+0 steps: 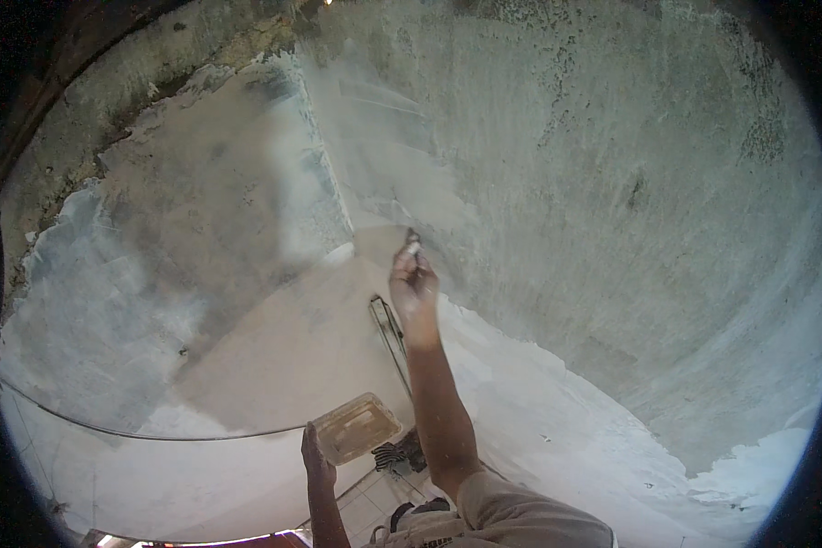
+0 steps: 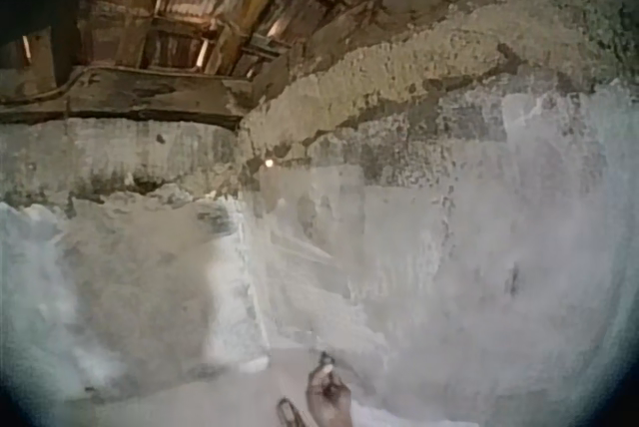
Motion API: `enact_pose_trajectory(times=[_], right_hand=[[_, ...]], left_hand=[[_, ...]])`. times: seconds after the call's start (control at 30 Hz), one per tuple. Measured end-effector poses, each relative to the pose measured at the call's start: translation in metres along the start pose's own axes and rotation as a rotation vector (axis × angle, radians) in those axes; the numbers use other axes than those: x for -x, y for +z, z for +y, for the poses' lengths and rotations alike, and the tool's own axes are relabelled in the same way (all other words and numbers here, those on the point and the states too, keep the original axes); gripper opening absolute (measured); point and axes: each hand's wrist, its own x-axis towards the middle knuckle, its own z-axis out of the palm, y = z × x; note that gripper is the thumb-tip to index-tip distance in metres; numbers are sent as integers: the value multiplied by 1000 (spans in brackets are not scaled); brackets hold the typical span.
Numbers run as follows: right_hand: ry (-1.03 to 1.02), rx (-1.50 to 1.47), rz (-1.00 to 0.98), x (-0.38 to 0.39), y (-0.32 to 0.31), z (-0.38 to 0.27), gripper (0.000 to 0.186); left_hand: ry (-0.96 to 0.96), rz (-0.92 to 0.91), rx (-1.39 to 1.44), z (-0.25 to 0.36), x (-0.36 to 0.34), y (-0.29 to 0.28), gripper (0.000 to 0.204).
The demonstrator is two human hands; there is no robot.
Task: Applying plaster or putty to the corner of a wall and ceiling using a spatula.
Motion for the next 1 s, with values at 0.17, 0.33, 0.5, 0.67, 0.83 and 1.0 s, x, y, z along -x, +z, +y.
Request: enact_pose_trajectory(times=[0.17, 0.33, 0.5, 0.67, 0.83, 1.0], right_hand=[[-34, -153, -60, 131, 78, 12, 37], [-9, 543, -79, 196, 38, 16, 30], [38, 1561, 217, 215, 36, 22, 15], [559, 2696, -381, 202, 83, 46, 21], [870, 2970, -704, 208, 81, 52, 25], [1086, 3073, -1083, 224, 65, 48, 26]], left_hand=[[-46, 16, -2, -4, 1, 7, 34], [-33, 19, -42, 0, 4, 4, 38], [50, -11, -176, 22, 4, 24, 45], [29, -55, -202, 58, 15, 81, 39], [-20, -180, -114, 50, 24, 101, 37], [-5, -183, -76, 39, 36, 106, 36]])
